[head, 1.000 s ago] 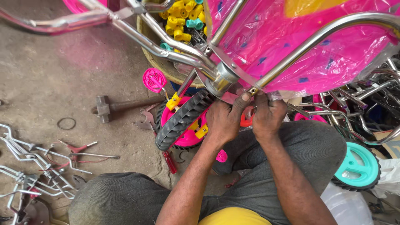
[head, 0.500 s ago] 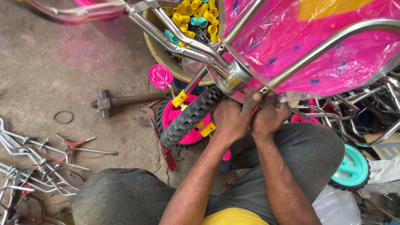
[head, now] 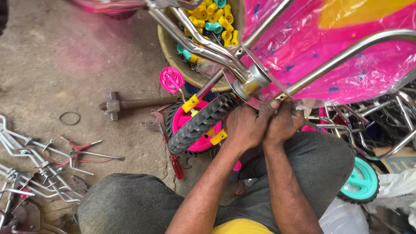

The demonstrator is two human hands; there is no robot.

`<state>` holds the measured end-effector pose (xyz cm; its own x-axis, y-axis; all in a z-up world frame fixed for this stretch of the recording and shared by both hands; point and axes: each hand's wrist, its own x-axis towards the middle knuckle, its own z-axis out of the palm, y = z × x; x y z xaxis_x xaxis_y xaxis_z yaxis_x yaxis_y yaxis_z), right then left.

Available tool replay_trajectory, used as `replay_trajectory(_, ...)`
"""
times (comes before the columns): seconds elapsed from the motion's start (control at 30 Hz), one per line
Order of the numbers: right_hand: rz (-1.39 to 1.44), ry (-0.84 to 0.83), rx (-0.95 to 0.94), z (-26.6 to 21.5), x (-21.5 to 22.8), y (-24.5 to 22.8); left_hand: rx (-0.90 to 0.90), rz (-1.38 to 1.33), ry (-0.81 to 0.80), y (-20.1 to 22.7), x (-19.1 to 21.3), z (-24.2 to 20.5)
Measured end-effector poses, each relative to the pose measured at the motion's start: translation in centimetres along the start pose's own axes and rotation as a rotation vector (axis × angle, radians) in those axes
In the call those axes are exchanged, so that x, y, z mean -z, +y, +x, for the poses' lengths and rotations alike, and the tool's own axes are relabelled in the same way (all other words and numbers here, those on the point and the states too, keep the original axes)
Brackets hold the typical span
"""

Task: The person assembles a pink child's tricycle by attaching the seat to the frame. They use a screwdriver and a wrench to tighten the bolts securing the seat post. The person also removes the plastic wrapping from the seat during the process.

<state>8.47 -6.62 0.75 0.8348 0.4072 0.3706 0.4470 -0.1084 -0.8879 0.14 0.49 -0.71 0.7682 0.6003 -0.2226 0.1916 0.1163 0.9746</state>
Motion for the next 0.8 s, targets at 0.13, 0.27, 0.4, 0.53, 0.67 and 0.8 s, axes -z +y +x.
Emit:
replay_trajectory(0.13,-0.017,0.005,0.021,-0.6,-0.3,-0.7,-0.067,-0.138,0.057,-0.1,0.3,-0.5)
replay_trajectory(0.27,-0.013,0.007,0.002,-0.9,-0.2,-1.0,-0.069,-0.141,0.047,-0.1,0.6,-0.9)
replay_trajectory(0.4,0.032,-0.006,0.015,-0.9,-0.2,-1.0,-0.08,-0.12,0.034,0.0,0.9,-1.2)
replay_trajectory(0.53,0.048,0.012,0.038,-1.1,-0.1,-0.6,-0.109,-0.156,0.052,-0.2,1.0,-1.2)
replay_trajectory(0.67,0.003,-0.015,0.089,-1.0,0.1,-0.6,-0.122,-0.128,0.043,-0.1,1.2,-1.2)
replay_trajectory(0.8,0.033,-0.057,0.018,-0.9,0.3,-0.6,-0.099,-0.186,0.014,-0.2,1.9,-1.5)
